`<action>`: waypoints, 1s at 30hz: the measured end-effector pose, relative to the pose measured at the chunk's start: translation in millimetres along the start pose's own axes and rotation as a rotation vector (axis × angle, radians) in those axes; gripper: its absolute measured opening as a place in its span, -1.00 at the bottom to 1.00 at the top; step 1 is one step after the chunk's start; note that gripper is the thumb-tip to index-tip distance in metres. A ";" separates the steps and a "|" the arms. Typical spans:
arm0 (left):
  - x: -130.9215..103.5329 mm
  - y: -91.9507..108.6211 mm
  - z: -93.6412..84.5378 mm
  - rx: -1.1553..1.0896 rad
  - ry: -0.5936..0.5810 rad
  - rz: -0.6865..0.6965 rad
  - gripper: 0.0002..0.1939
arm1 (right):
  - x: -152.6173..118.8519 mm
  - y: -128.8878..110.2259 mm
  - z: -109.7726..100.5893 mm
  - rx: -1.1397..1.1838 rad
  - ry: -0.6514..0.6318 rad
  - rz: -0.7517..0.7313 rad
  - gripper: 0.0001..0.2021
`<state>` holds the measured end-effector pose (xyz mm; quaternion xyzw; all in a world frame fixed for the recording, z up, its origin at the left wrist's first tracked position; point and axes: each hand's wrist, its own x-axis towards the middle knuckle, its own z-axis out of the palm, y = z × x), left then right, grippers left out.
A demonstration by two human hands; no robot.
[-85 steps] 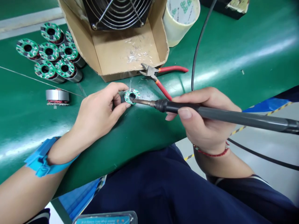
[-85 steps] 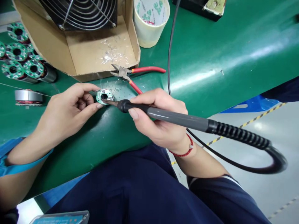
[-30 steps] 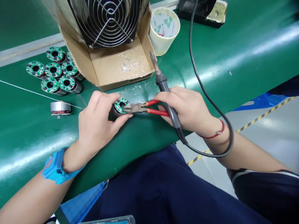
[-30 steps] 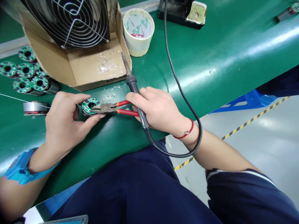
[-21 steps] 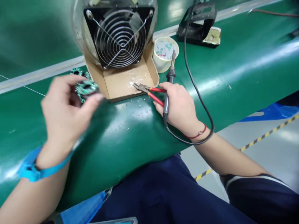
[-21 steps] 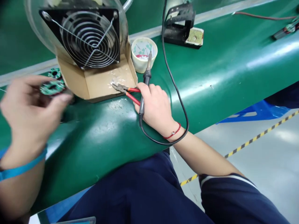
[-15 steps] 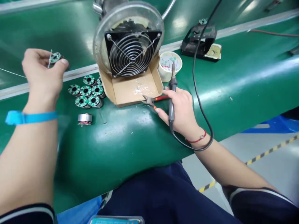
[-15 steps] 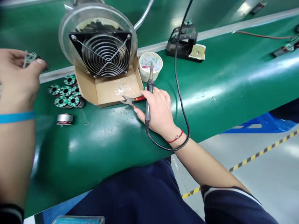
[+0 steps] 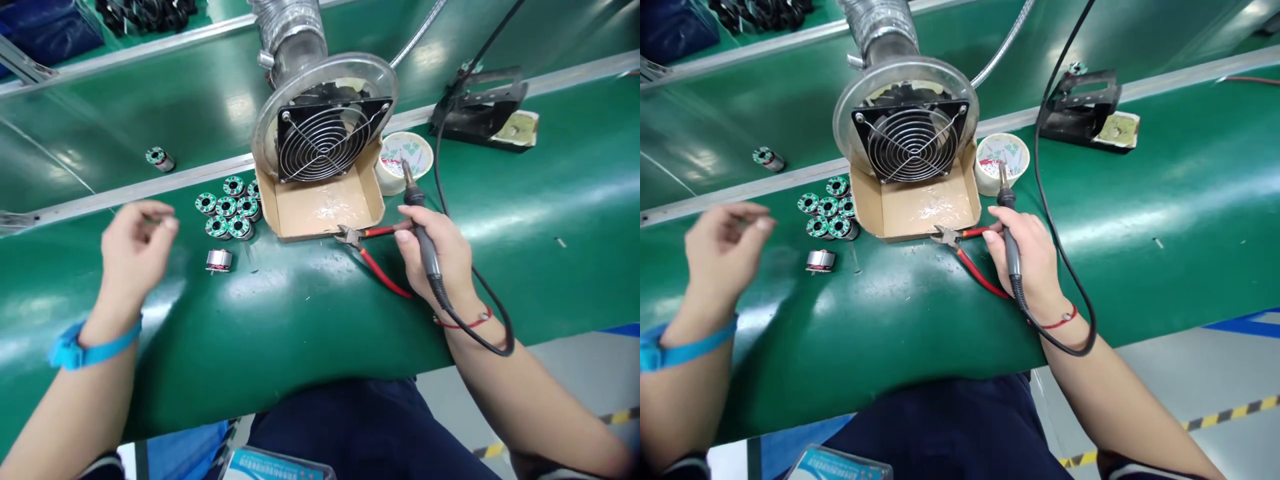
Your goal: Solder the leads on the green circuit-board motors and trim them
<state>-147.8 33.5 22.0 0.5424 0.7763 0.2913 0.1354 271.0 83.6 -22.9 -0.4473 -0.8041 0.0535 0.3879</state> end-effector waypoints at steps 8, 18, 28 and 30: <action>-62.4 5.4 20.1 0.200 -0.340 0.196 -0.54 | -8.3 1.7 0.8 0.030 -0.009 0.013 -0.67; -63.4 26.8 32.4 0.034 -0.585 0.169 -0.23 | -15.7 -4.3 -4.0 0.033 0.009 0.027 -0.64; -75.0 32.5 58.2 -0.089 -0.295 0.153 -0.63 | -16.6 -13.0 -9.7 0.122 0.072 0.056 -0.63; -82.0 42.2 60.4 -0.197 -0.351 0.102 -0.60 | -19.2 -23.9 -14.3 0.180 0.085 0.049 -0.60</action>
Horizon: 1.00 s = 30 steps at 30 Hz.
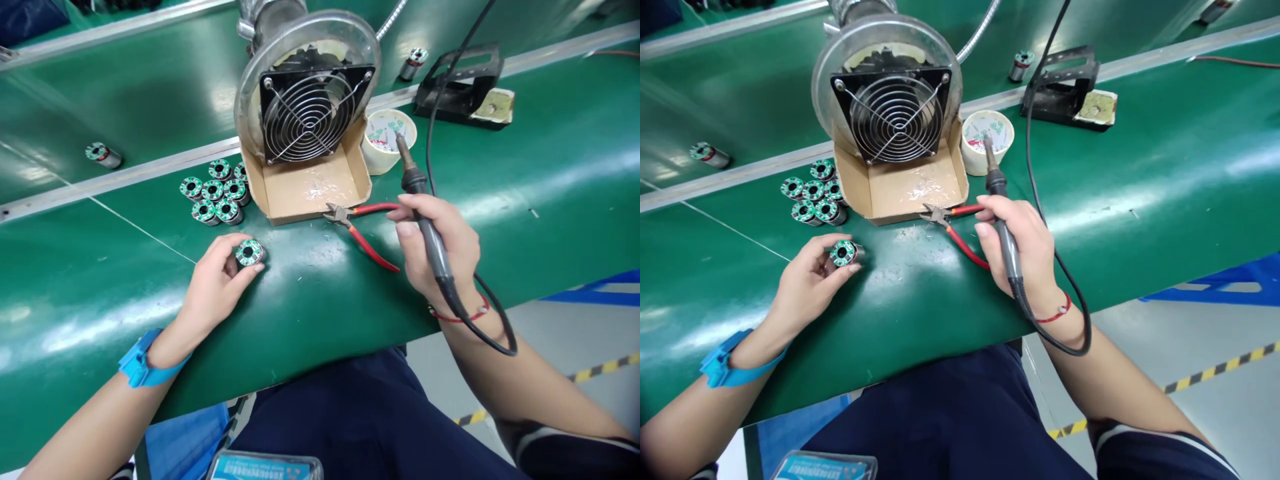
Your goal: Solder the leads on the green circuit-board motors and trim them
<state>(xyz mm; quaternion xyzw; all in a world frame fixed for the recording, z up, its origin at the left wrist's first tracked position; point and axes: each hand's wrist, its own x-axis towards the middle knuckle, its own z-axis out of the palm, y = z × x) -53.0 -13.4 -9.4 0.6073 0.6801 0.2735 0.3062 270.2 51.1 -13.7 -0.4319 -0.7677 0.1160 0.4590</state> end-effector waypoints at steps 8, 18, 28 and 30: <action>-14.9 46.0 25.4 -0.339 -0.263 -0.039 -0.51 | 2.7 -62.2 5.5 0.405 -0.230 0.097 -0.66; -13.1 54.7 29.2 -0.391 -0.339 0.204 -0.52 | 27.3 -69.5 10.3 0.597 -0.548 0.223 -0.66; -12.2 63.2 25.0 -0.256 -0.289 0.309 -0.63 | 28.7 -68.4 15.5 0.613 -0.607 0.201 -0.74; -13.2 62.9 24.9 -0.252 -0.284 0.289 -0.62 | 24.8 -66.3 18.1 0.619 -0.578 0.165 -0.75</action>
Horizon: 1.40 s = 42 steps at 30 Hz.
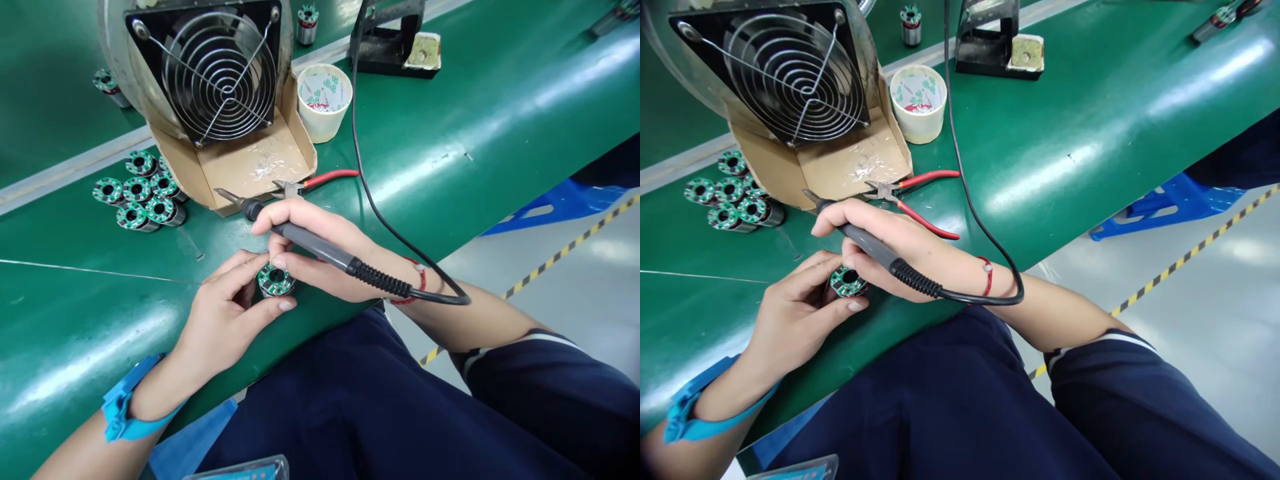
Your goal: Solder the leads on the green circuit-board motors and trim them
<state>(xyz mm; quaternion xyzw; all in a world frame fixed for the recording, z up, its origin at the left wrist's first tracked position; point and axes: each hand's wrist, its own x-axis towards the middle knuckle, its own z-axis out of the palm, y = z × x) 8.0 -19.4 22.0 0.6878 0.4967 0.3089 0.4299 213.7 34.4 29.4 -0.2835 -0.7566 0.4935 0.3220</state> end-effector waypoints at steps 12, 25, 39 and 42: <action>16.3 -20.3 8.0 0.217 0.062 -0.170 -0.64 | -8.3 30.0 26.0 -0.331 0.169 -0.003 -0.50; 10.6 -23.0 -13.2 0.282 0.156 -0.093 -0.92 | -28.7 13.9 3.1 -0.402 0.427 -0.151 -0.68; 7.9 -22.4 -7.5 0.441 0.161 0.050 -0.91 | -50.0 27.3 -13.2 -0.011 0.466 0.033 -0.92; 9.2 -22.1 -3.7 0.443 0.159 0.065 -0.91 | -48.4 29.0 -16.3 -0.051 0.451 0.060 -0.84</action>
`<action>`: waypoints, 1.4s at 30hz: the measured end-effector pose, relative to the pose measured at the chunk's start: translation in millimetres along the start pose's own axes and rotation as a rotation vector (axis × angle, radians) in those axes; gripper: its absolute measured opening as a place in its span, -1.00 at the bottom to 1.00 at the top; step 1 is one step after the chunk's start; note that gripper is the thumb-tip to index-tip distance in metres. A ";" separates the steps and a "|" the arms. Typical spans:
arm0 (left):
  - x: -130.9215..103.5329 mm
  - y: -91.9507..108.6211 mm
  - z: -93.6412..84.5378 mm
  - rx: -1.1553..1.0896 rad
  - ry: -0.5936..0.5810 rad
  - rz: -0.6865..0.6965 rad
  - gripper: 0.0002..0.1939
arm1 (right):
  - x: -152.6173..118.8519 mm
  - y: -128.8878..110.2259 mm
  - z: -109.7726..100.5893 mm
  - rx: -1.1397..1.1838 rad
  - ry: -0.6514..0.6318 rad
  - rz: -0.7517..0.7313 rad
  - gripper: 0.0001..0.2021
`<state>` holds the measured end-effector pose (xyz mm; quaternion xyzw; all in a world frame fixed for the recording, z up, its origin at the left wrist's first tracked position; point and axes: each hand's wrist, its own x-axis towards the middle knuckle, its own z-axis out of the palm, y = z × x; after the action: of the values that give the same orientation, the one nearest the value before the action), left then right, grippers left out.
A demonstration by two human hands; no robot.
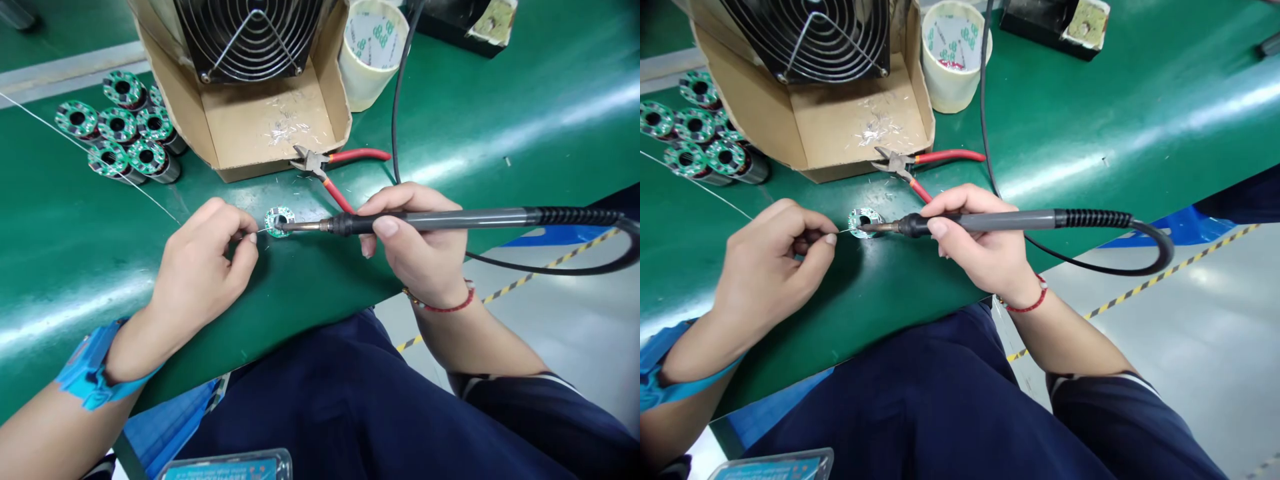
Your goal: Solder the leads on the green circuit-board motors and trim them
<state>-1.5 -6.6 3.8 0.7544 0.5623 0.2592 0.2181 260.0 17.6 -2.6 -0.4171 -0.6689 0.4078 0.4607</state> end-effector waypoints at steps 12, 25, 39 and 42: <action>6.0 -8.6 16.1 -0.274 -0.163 -0.189 -0.57 | 13.1 -16.9 -6.1 -0.109 -0.054 -0.003 -0.87; 5.3 -12.0 18.3 -0.264 -0.140 -0.161 -0.47 | 46.1 3.4 -30.9 -0.517 0.174 -0.289 -0.78; 7.4 -2.3 19.7 -0.098 -0.175 -0.172 -0.60 | 27.0 48.2 -35.4 -0.908 -0.300 -0.101 -0.36; 5.0 -2.6 18.1 -0.156 -0.123 -0.139 -0.64 | 21.8 41.2 -34.5 -0.871 -0.283 -0.166 -0.60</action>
<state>9.3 -1.7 -11.1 0.7088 0.5768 0.2396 0.3278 295.5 56.7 -26.5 -0.4570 -0.8653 0.1034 0.1780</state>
